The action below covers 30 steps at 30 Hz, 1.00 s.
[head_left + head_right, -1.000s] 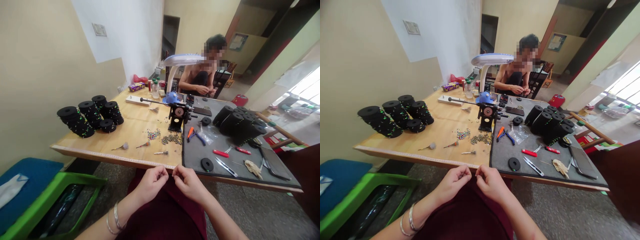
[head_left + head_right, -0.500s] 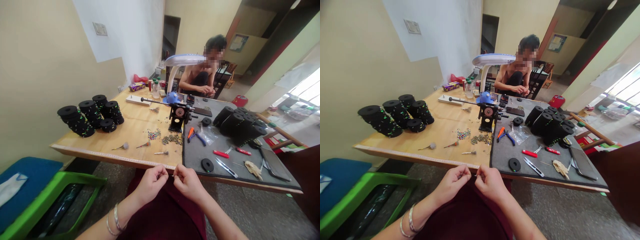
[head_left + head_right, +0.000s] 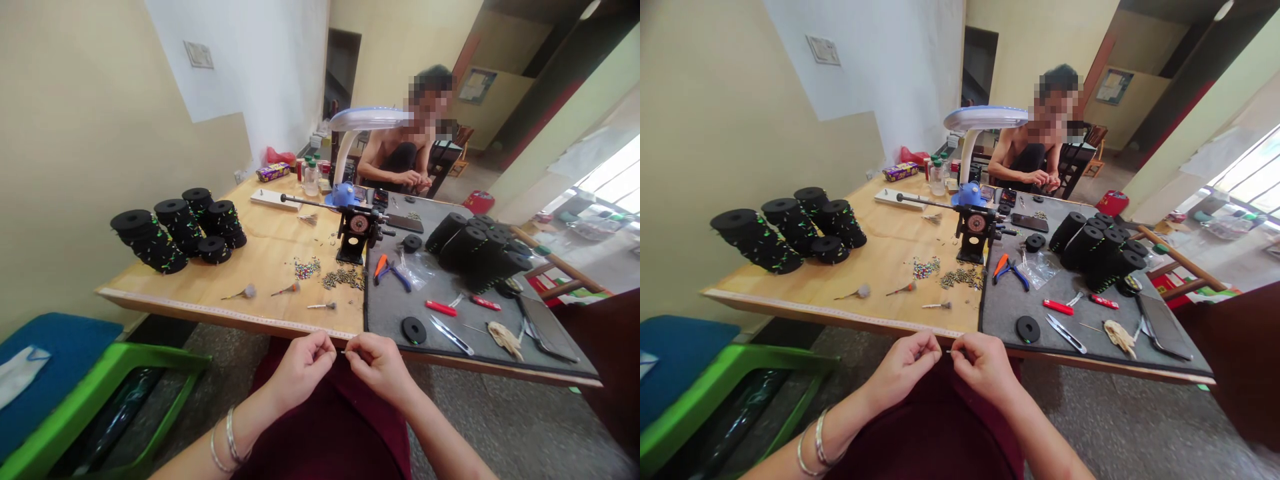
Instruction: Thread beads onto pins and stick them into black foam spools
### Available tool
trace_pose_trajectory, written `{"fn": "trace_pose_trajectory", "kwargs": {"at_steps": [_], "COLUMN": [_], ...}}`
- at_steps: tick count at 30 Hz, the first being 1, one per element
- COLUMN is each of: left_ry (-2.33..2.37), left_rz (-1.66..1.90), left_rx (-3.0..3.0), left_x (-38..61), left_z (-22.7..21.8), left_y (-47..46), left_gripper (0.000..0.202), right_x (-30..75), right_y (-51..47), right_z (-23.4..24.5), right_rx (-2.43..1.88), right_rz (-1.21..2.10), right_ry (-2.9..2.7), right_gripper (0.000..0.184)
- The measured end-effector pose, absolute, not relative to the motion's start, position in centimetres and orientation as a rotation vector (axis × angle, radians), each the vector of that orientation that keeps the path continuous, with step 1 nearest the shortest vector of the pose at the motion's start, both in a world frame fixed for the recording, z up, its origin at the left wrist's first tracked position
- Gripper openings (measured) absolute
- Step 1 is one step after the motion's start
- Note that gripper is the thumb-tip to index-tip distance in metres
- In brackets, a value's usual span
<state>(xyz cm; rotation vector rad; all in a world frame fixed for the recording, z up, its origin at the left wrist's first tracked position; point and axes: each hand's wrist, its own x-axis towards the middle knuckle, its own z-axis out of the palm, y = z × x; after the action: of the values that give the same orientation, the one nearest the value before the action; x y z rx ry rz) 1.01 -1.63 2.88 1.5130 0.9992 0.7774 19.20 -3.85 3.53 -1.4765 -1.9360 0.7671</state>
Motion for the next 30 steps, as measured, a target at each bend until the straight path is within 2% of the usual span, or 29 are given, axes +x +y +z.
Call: {"fn": "trace_pose_trajectory", "kwargs": {"at_steps": [8,14,20,30], "left_ry": [0.974,0.975,0.988,1.022], "left_rz": [0.79,0.77,0.766,0.72], "left_rx": [1.516,1.523,1.538,1.608], "left_x": [0.8,0.9,0.7,0.7], "left_z": [3.2,3.0,2.8,2.4], "left_y": [-1.7,-1.6,-1.6,-1.8], "left_gripper": [0.015,0.014,0.014,0.015], "right_x": [18.8,18.4,18.3,18.6], "right_y": [-3.9,-3.8,-3.9,-4.0], "right_z": [4.4,3.1,2.6,2.7], "right_rx": [-1.316,-1.419,-1.466,-1.514], "right_rz": [1.24,0.988,0.952,0.814], "right_ry": [-1.723,-1.781,-1.817,-1.882], "right_gripper": [0.01,0.01,0.009,0.019]}}
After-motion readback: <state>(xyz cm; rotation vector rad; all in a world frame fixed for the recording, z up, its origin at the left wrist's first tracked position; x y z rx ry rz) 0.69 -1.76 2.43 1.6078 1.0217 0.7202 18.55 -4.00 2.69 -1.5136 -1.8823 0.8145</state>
